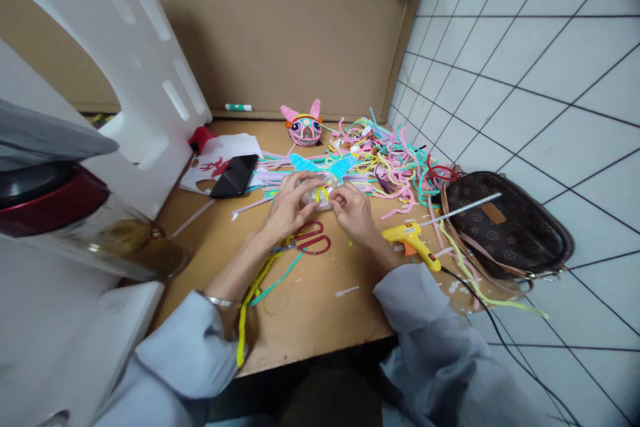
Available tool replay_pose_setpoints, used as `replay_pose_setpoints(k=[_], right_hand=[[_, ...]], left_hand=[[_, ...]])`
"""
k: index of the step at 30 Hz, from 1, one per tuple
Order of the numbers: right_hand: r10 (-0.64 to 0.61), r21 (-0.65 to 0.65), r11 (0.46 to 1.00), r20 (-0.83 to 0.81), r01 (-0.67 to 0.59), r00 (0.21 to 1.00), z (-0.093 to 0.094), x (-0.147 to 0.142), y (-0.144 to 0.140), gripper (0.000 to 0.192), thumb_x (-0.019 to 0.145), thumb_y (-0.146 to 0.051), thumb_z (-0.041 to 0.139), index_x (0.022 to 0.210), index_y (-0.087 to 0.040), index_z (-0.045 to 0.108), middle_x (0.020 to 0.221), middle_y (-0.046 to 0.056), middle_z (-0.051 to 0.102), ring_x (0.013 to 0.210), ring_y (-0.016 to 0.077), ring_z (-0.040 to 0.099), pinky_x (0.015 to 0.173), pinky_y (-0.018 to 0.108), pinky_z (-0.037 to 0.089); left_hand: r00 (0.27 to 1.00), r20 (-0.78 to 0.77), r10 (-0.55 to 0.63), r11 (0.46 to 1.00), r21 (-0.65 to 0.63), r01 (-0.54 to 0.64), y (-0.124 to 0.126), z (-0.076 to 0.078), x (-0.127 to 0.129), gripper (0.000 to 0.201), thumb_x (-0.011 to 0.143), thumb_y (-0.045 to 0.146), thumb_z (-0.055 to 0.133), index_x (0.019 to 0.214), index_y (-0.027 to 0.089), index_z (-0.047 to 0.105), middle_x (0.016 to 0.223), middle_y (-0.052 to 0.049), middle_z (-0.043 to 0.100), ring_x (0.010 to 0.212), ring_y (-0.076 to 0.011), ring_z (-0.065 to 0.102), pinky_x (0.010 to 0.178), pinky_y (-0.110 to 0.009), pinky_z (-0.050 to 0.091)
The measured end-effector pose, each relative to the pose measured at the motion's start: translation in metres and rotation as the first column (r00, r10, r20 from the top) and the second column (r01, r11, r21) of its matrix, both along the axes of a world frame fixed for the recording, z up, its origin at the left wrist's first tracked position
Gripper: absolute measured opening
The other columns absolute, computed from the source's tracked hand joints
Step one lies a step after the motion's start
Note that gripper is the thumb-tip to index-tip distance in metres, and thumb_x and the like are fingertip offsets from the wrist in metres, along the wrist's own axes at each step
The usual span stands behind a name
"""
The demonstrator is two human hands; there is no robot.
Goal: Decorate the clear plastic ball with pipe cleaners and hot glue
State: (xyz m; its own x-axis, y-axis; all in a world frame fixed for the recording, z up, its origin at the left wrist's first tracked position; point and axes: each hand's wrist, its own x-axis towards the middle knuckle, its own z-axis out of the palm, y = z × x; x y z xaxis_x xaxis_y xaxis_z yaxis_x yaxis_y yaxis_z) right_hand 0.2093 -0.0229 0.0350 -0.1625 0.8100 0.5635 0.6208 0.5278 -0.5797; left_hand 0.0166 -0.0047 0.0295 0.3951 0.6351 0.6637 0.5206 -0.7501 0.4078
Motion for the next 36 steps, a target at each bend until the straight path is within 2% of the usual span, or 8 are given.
replay_pose_setpoints(k=[12,18,24,28,30,32,34,36], right_hand=[[-0.003,0.012,1.0,-0.011,0.003,1.0,0.001,-0.002,-0.001,0.016,0.077,-0.008,0.054,0.075,-0.022,0.062,0.078,0.001,0.06,0.071,0.0167,0.056,0.069,0.028,0.044],[0.003,-0.001,1.0,-0.007,-0.003,1.0,0.001,-0.003,-0.002,0.015,0.078,-0.009,0.054,0.077,-0.022,0.062,0.078,0.002,0.061,0.071,0.0168,0.057,0.069,0.028,0.045],[0.003,-0.024,1.0,0.018,-0.003,1.0,0.004,-0.004,-0.001,0.013,0.081,-0.012,0.055,0.078,-0.022,0.063,0.078,0.002,0.061,0.07,0.0173,0.057,0.067,0.029,0.045],[-0.034,0.043,0.999,-0.008,0.034,0.999,0.013,0.001,-0.016,0.012,0.084,-0.014,0.056,0.079,-0.021,0.064,0.081,0.003,0.064,0.072,0.0172,0.059,0.071,0.029,0.047],[-0.089,0.105,0.99,-0.044,0.094,0.995,0.016,0.013,-0.034,0.01,0.087,-0.018,0.057,0.081,-0.021,0.064,0.079,0.003,0.064,0.074,0.0175,0.061,0.072,0.029,0.048],[-0.22,0.148,0.963,-0.054,0.225,0.974,0.014,0.034,-0.059,0.011,0.089,-0.02,0.055,0.083,-0.021,0.064,0.078,0.002,0.065,0.072,0.0177,0.061,0.07,0.029,0.047],[-0.397,0.183,0.902,-0.002,0.391,0.918,0.009,0.061,-0.085,0.014,0.093,-0.025,0.052,0.087,-0.021,0.064,0.081,0.004,0.066,0.077,0.0198,0.062,0.073,0.032,0.047],[-0.572,0.238,0.811,0.135,0.534,0.809,0.002,0.088,-0.108,0.02,0.095,-0.033,0.051,0.096,-0.019,0.066,0.089,0.009,0.068,0.085,0.0246,0.062,0.079,0.036,0.047]], left_hand=[[0.996,-0.079,0.027,0.999,-0.021,-0.029,-0.002,0.001,-0.001,0.038,0.093,0.031,0.056,0.13,0.029,0.067,0.137,-0.01,0.053,0.127,-0.0284,0.048,0.11,-0.051,0.04],[0.997,0.028,0.077,0.997,0.014,-0.078,-0.001,-0.004,0.005,0.033,0.093,0.045,0.061,0.119,0.027,0.073,0.13,-0.01,0.058,0.121,-0.0265,0.052,0.103,-0.046,0.045],[0.98,0.11,0.167,0.986,0.007,-0.169,-0.002,-0.01,0.012,0.025,0.093,0.041,0.063,0.105,0.024,0.076,0.125,-0.008,0.061,0.115,-0.0245,0.056,0.1,-0.043,0.047],[0.975,0.14,0.173,0.985,0.003,-0.175,-0.001,-0.01,0.014,0.02,0.091,0.038,0.065,0.099,0.024,0.076,0.124,-0.007,0.063,0.114,-0.0244,0.057,0.1,-0.043,0.047],[0.972,0.159,0.172,0.985,-0.005,-0.174,0.0,-0.009,0.014,0.018,0.09,0.037,0.067,0.096,0.024,0.077,0.123,-0.007,0.063,0.114,-0.0244,0.058,0.101,-0.043,0.047],[0.971,0.175,0.164,0.986,-0.009,-0.165,0.0,-0.01,0.014,0.017,0.089,0.037,0.068,0.095,0.024,0.077,0.123,-0.007,0.064,0.114,-0.0246,0.059,0.101,-0.043,0.047],[0.971,0.185,0.152,0.988,-0.012,-0.152,0.001,-0.01,0.014,0.016,0.088,0.036,0.068,0.094,0.024,0.077,0.122,-0.007,0.065,0.114,-0.0247,0.059,0.101,-0.044,0.047],[0.971,0.192,0.142,0.99,-0.015,-0.141,0.002,-0.01,0.014,0.016,0.088,0.036,0.068,0.093,0.024,0.077,0.123,-0.007,0.065,0.114,-0.0248,0.059,0.102,-0.045,0.047]])
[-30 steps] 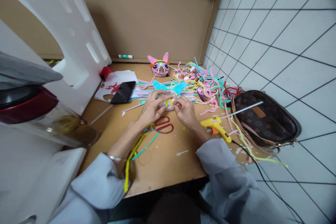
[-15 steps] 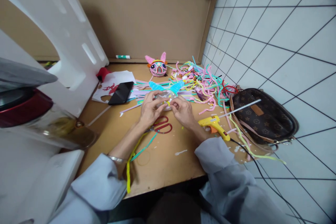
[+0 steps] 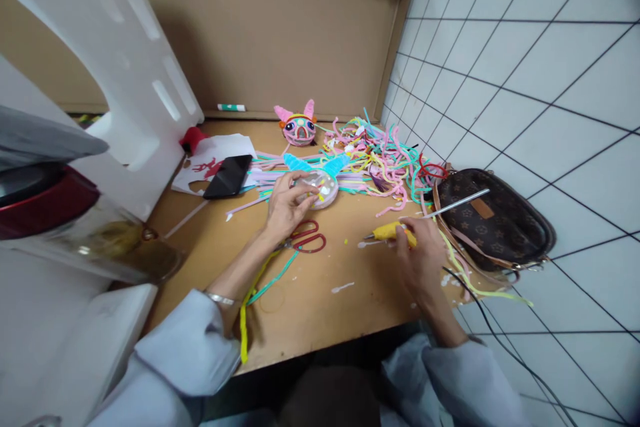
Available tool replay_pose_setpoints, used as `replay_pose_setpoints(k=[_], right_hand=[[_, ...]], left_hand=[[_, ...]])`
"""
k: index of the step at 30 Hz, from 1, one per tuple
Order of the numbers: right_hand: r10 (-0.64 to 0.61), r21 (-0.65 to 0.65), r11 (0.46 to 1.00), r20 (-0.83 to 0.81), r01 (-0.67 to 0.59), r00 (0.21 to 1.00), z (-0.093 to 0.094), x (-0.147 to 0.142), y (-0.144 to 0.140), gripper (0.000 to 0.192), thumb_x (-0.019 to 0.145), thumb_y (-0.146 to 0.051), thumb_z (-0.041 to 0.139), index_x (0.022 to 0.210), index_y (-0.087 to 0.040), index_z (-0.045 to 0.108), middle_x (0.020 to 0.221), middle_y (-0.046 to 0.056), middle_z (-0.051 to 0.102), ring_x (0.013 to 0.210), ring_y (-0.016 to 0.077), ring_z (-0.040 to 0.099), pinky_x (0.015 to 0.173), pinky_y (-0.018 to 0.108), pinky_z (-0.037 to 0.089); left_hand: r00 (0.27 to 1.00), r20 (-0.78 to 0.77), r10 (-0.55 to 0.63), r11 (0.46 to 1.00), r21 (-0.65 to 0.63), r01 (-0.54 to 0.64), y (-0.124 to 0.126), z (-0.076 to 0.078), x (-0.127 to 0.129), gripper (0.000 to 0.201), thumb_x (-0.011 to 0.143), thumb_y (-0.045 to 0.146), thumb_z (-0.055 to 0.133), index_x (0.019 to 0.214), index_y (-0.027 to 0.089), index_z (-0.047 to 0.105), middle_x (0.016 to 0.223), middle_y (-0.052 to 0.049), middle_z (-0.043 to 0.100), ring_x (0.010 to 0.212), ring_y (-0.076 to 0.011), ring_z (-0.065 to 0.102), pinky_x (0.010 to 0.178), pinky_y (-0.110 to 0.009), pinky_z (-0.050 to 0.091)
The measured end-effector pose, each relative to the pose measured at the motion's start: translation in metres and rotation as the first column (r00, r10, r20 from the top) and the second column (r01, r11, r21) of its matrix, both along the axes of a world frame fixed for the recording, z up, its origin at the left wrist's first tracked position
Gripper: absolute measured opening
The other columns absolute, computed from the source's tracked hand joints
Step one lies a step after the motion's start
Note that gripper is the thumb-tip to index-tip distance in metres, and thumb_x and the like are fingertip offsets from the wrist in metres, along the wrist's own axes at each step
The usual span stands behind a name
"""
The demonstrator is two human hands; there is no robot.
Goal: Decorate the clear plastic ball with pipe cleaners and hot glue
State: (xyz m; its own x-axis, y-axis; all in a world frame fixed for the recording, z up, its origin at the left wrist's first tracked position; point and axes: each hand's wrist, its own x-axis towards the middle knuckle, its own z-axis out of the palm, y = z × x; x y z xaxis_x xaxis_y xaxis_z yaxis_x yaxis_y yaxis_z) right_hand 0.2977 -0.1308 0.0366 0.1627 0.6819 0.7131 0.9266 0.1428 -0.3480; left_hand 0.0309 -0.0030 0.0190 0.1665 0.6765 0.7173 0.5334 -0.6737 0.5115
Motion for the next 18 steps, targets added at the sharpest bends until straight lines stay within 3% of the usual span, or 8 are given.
replay_pose_setpoints(k=[2,4,7,12,18], right_hand=[[-0.152,-0.13,0.977,0.147,0.171,0.977,-0.007,0.022,-0.016,0.032,0.096,-0.041,0.05,0.108,-0.016,0.065,0.102,0.016,0.068,0.094,0.0295,0.06,0.082,0.041,0.044],[-0.159,-0.284,0.933,0.226,0.221,0.961,-0.013,0.036,-0.024,0.036,0.098,-0.042,0.046,0.112,-0.014,0.065,0.102,0.017,0.068,0.094,0.0303,0.06,0.081,0.041,0.044],[-0.081,-0.445,0.875,0.256,0.191,0.963,-0.019,0.042,-0.025,0.037,0.099,-0.038,0.045,0.112,-0.011,0.066,0.099,0.017,0.069,0.095,0.03,0.062,0.083,0.039,0.044],[-0.022,-0.549,0.82,0.245,0.158,0.969,-0.016,0.049,-0.012,0.035,0.095,-0.034,0.052,0.116,-0.01,0.067,0.104,0.018,0.071,0.099,0.0292,0.062,0.085,0.036,0.042],[0.067,-0.696,0.717,0.142,0.052,0.988,-0.002,0.06,0.004,0.025,0.091,-0.034,0.053,0.089,-0.015,0.07,0.082,0.007,0.066,0.077,0.0194,0.057,0.069,0.028,0.035]], left_hand=[[1.0,0.005,-0.001,1.0,-0.006,0.001,0.0,0.0,0.0,0.016,0.088,0.037,0.067,0.092,0.024,0.077,0.123,-0.007,0.065,0.115,-0.025,0.059,0.104,-0.045,0.046],[1.0,-0.008,-0.002,1.0,-0.02,0.002,0.0,0.002,0.0,0.017,0.088,0.037,0.067,0.092,0.024,0.077,0.123,-0.006,0.065,0.116,-0.0253,0.059,0.105,-0.046,0.046],[0.999,-0.033,-0.015,0.999,-0.033,0.014,-0.002,0.005,-0.002,0.018,0.088,0.039,0.066,0.091,0.024,0.076,0.122,-0.006,0.065,0.116,-0.0256,0.058,0.104,-0.046,0.046],[0.999,-0.023,-0.042,0.999,-0.029,0.041,-0.003,0.007,-0.003,0.018,0.089,0.038,0.065,0.091,0.023,0.076,0.123,-0.007,0.065,0.116,-0.0252,0.059,0.103,-0.045,0.047],[0.998,-0.018,-0.062,0.998,-0.014,0.062,-0.001,0.005,-0.003,0.019,0.089,0.038,0.064,0.091,0.023,0.076,0.123,-0.006,0.065,0.115,-0.0248,0.059,0.104,-0.045,0.046]])
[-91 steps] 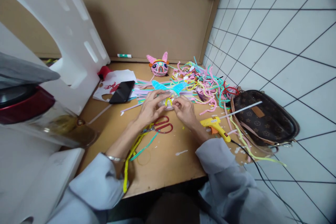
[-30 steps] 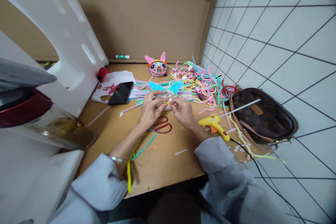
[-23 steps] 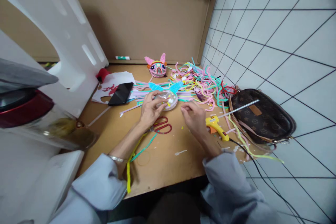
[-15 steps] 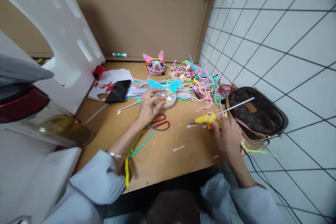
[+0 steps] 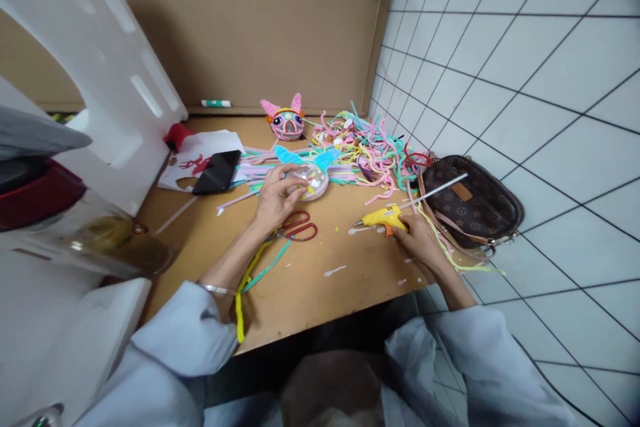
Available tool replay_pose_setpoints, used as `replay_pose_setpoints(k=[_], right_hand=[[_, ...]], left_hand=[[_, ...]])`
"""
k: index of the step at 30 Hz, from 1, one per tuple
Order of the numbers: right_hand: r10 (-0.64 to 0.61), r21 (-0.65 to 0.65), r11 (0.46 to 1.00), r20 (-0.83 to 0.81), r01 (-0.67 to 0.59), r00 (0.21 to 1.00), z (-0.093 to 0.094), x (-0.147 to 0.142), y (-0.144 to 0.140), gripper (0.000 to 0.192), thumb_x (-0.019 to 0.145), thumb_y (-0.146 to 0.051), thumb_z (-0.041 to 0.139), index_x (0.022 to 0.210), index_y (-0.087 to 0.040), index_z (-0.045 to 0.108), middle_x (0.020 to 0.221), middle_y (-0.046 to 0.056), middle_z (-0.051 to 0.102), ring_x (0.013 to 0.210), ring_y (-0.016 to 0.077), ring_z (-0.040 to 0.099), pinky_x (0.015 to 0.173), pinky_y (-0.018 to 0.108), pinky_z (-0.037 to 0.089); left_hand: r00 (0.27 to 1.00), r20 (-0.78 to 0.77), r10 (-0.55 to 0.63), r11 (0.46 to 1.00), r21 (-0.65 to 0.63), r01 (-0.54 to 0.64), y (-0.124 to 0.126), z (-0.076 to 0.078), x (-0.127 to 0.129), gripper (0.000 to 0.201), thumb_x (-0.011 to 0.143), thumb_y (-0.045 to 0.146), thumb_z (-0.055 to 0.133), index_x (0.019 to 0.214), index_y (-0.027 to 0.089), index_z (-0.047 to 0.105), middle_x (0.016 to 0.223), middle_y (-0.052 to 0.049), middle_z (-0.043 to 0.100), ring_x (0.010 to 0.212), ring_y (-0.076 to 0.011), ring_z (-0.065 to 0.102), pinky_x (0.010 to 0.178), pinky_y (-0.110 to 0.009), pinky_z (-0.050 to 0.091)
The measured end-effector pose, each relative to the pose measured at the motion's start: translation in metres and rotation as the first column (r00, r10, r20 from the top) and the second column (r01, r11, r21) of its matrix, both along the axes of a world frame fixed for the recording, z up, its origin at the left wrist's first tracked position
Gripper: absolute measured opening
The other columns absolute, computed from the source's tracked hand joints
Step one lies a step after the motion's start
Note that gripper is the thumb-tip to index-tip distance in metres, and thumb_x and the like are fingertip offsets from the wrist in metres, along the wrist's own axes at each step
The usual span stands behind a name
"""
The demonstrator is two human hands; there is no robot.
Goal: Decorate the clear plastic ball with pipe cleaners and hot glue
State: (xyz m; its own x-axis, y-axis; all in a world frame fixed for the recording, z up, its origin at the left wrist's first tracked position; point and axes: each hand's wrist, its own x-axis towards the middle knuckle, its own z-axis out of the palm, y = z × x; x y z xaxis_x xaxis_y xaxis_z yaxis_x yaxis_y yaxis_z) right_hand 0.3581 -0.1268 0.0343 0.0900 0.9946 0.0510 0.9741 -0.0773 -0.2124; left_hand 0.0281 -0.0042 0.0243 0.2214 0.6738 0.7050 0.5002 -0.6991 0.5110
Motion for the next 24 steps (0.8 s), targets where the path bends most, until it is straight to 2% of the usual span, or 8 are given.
replay_pose_setpoints(k=[3,6,9,12,14,19,22,24], right_hand=[[-0.076,-0.04,0.996,0.019,0.076,0.997,0.007,-0.006,0.003,0.033,0.089,-0.046,0.055,0.083,-0.016,0.068,0.077,0.005,0.064,0.071,0.018,0.055,0.062,0.028,0.03],[-0.166,-0.04,0.985,0.053,0.168,0.985,0.011,-0.017,0.005,0.041,0.083,-0.057,0.06,0.085,-0.017,0.068,0.082,0.008,0.067,0.073,0.0197,0.058,0.059,0.028,0.028],[-0.236,-0.04,0.97,0.048,0.238,0.97,0.012,-0.026,0.005,0.039,0.078,-0.055,0.064,0.087,-0.017,0.067,0.083,0.009,0.068,0.074,0.0213,0.06,0.058,0.028,0.029],[-0.316,-0.058,0.947,-0.025,0.314,0.948,0.015,-0.032,0.004,0.03,0.074,-0.049,0.065,0.082,-0.02,0.064,0.074,0.005,0.065,0.068,0.0199,0.057,0.056,0.028,0.029],[-0.347,-0.022,0.938,-0.084,0.346,0.934,0.019,-0.036,0.002,0.028,0.071,-0.047,0.065,0.079,-0.021,0.062,0.07,0.003,0.063,0.064,0.0189,0.054,0.056,0.028,0.029],[-0.304,0.175,0.922,-0.229,0.346,0.925,0.04,-0.058,-0.001,0.034,0.073,-0.051,0.059,0.086,-0.02,0.06,0.074,0.005,0.064,0.065,0.0204,0.053,0.059,0.029,0.032],[-0.241,0.27,0.907,-0.294,0.322,0.925,0.047,-0.078,0.011,0.046,0.071,-0.059,0.062,0.094,-0.019,0.059,0.079,0.008,0.066,0.071,0.0245,0.058,0.061,0.03,0.036],[-0.197,0.323,0.899,-0.303,0.295,0.932,0.045,-0.091,0.025,0.045,0.072,-0.054,0.063,0.1,-0.018,0.058,0.085,0.01,0.068,0.077,0.0275,0.061,0.063,0.032,0.038]], left_hand=[[1.0,-0.011,0.009,1.0,-0.005,-0.009,-0.001,0.0,-0.001,0.021,0.089,0.04,0.064,0.092,0.023,0.076,0.124,-0.007,0.065,0.117,-0.0253,0.059,0.105,-0.045,0.046],[1.0,-0.023,0.001,1.0,-0.017,-0.002,-0.002,0.002,-0.001,0.02,0.089,0.038,0.063,0.093,0.023,0.076,0.125,-0.007,0.065,0.117,-0.0251,0.059,0.105,-0.045,0.046],[1.0,-0.022,-0.012,1.0,-0.026,0.012,-0.002,0.003,-0.001,0.018,0.088,0.035,0.063,0.093,0.023,0.076,0.124,-0.007,0.066,0.116,-0.0246,0.06,0.104,-0.044,0.047],[1.0,-0.015,-0.006,0.999,-0.038,0.005,-0.002,0.002,0.0,0.017,0.088,0.033,0.063,0.092,0.023,0.076,0.125,-0.007,0.066,0.117,-0.0246,0.06,0.105,-0.045,0.047],[1.0,-0.007,-0.009,0.999,-0.036,0.009,-0.002,0.002,0.0,0.017,0.088,0.034,0.063,0.093,0.023,0.076,0.126,-0.007,0.065,0.117,-0.0248,0.059,0.106,-0.046,0.046],[1.0,-0.025,-0.001,0.999,-0.04,0.0,-0.001,0.0,-0.001,0.018,0.088,0.036,0.064,0.092,0.023,0.076,0.126,-0.007,0.065,0.118,-0.0252,0.058,0.106,-0.047,0.046],[1.0,-0.014,0.002,0.999,-0.036,-0.003,0.0,0.0,-0.001,0.02,0.089,0.039,0.064,0.091,0.023,0.076,0.125,-0.008,0.066,0.117,-0.0251,0.059,0.106,-0.047,0.046],[1.0,0.001,-0.006,1.0,-0.028,0.006,0.0,0.001,-0.001,0.02,0.088,0.039,0.064,0.09,0.023,0.076,0.124,-0.008,0.066,0.116,-0.0253,0.06,0.105,-0.047,0.047]])
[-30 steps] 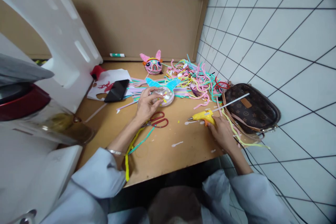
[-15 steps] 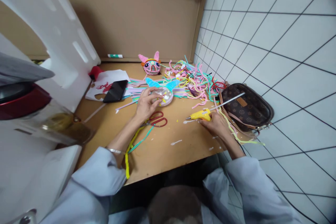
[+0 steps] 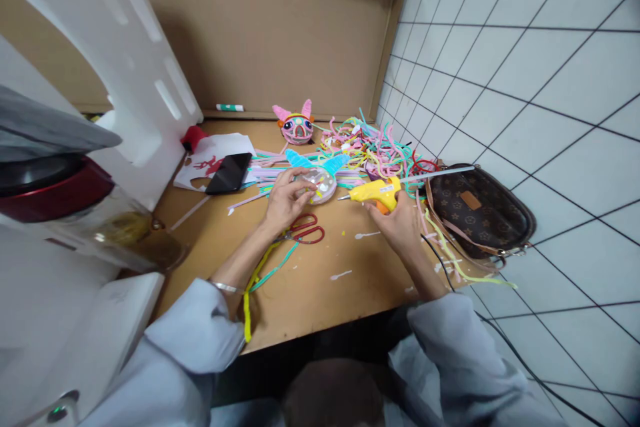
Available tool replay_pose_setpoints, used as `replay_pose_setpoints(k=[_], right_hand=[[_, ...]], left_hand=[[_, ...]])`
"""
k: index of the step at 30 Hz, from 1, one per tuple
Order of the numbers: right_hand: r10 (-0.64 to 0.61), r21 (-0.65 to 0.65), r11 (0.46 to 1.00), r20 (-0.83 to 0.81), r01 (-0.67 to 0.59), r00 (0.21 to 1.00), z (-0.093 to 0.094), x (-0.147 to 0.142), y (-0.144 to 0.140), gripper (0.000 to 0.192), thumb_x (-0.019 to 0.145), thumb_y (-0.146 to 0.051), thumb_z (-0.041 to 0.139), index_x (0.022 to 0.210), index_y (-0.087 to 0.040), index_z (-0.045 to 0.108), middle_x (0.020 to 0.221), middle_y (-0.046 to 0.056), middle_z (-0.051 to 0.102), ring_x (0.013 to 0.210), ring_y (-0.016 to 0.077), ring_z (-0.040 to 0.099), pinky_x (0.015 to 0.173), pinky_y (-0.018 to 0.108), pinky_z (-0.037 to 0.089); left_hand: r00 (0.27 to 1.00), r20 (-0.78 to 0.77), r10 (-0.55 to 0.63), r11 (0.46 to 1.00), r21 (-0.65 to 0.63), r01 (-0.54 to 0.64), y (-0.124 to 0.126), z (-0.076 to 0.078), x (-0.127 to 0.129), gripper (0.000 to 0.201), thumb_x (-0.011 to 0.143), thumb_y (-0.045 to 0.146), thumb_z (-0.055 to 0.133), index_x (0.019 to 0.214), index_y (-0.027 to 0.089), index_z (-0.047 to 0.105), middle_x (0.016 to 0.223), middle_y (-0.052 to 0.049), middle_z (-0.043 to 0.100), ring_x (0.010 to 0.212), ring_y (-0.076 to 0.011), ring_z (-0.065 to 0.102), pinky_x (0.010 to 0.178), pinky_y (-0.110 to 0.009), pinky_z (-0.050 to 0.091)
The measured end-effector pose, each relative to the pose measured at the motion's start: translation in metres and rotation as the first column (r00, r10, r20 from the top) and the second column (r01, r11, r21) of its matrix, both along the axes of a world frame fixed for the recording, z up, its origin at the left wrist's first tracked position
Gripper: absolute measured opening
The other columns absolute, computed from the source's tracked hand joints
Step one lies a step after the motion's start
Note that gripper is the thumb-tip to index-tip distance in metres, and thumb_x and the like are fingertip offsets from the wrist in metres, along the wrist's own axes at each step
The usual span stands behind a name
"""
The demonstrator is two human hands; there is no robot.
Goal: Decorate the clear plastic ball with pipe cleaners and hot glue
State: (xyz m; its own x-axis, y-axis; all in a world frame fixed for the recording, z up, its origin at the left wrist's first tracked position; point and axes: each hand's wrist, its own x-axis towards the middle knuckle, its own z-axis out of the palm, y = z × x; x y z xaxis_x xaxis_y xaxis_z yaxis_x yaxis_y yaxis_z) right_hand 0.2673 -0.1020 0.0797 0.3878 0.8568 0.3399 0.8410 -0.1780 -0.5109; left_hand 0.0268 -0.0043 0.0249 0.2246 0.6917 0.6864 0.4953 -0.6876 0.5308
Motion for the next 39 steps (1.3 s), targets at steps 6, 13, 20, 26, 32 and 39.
replay_pose_setpoints(k=[6,13,20,26,32,39], right_hand=[[-0.028,0.077,0.997,-0.018,0.029,0.999,-0.024,-0.018,0.038,0.042,0.078,-0.04,0.057,0.112,-0.015,0.055,0.103,0.018,0.07,0.094,0.0335,0.065,0.074,0.036,0.044],[0.001,0.106,0.994,0.015,-0.002,1.0,-0.033,-0.016,0.044,0.041,0.079,-0.039,0.056,0.112,-0.015,0.054,0.102,0.017,0.07,0.098,0.0331,0.065,0.078,0.037,0.046],[0.047,0.12,0.991,0.038,-0.051,0.998,-0.039,-0.016,0.046,0.039,0.079,-0.038,0.056,0.112,-0.016,0.053,0.101,0.016,0.069,0.097,0.032,0.064,0.077,0.036,0.046],[0.059,0.103,0.993,0.023,-0.061,0.998,-0.044,-0.014,0.047,0.038,0.08,-0.039,0.056,0.111,-0.017,0.053,0.098,0.015,0.069,0.094,0.0324,0.064,0.075,0.036,0.045],[0.061,0.132,0.989,0.045,-0.067,0.997,-0.05,-0.016,0.051,0.038,0.081,-0.04,0.054,0.112,-0.017,0.053,0.098,0.014,0.068,0.091,0.0312,0.063,0.075,0.036,0.046],[0.096,0.142,0.983,0.126,-0.114,0.987,-0.049,-0.018,0.049,0.038,0.083,-0.034,0.052,0.117,-0.017,0.05,0.104,0.015,0.067,0.099,0.0313,0.063,0.079,0.037,0.047]], left_hand=[[0.999,0.032,-0.013,0.999,-0.04,0.014,-0.001,0.002,-0.001,0.02,0.087,0.039,0.064,0.088,0.022,0.074,0.125,-0.009,0.066,0.117,-0.0257,0.061,0.106,-0.047,0.046],[0.997,0.028,-0.071,0.993,-0.089,0.073,-0.003,0.007,-0.004,0.022,0.087,0.039,0.063,0.086,0.02,0.073,0.132,-0.01,0.062,0.122,-0.0268,0.059,0.108,-0.047,0.046],[0.996,0.015,-0.086,0.99,-0.11,0.087,-0.003,0.009,-0.006,0.026,0.088,0.045,0.064,0.085,0.02,0.073,0.132,-0.01,0.063,0.123,-0.0273,0.059,0.111,-0.048,0.044],[0.993,0.033,-0.117,0.984,-0.13,0.121,-0.001,0.01,-0.011,0.028,0.087,0.047,0.066,0.083,0.021,0.076,0.132,-0.01,0.064,0.126,-0.0282,0.057,0.111,-0.048,0.044],[0.993,0.061,-0.103,0.983,-0.145,0.111,-0.002,0.01,-0.012,0.026,0.085,0.046,0.069,0.081,0.022,0.077,0.128,-0.009,0.066,0.125,-0.0288,0.058,0.111,-0.051,0.044],[0.991,0.043,-0.124,0.984,-0.126,0.129,-0.001,0.009,-0.012,0.024,0.086,0.044,0.069,0.084,0.021,0.076,0.13,-0.011,0.065,0.125,-0.0287,0.059,0.11,-0.051,0.045]])
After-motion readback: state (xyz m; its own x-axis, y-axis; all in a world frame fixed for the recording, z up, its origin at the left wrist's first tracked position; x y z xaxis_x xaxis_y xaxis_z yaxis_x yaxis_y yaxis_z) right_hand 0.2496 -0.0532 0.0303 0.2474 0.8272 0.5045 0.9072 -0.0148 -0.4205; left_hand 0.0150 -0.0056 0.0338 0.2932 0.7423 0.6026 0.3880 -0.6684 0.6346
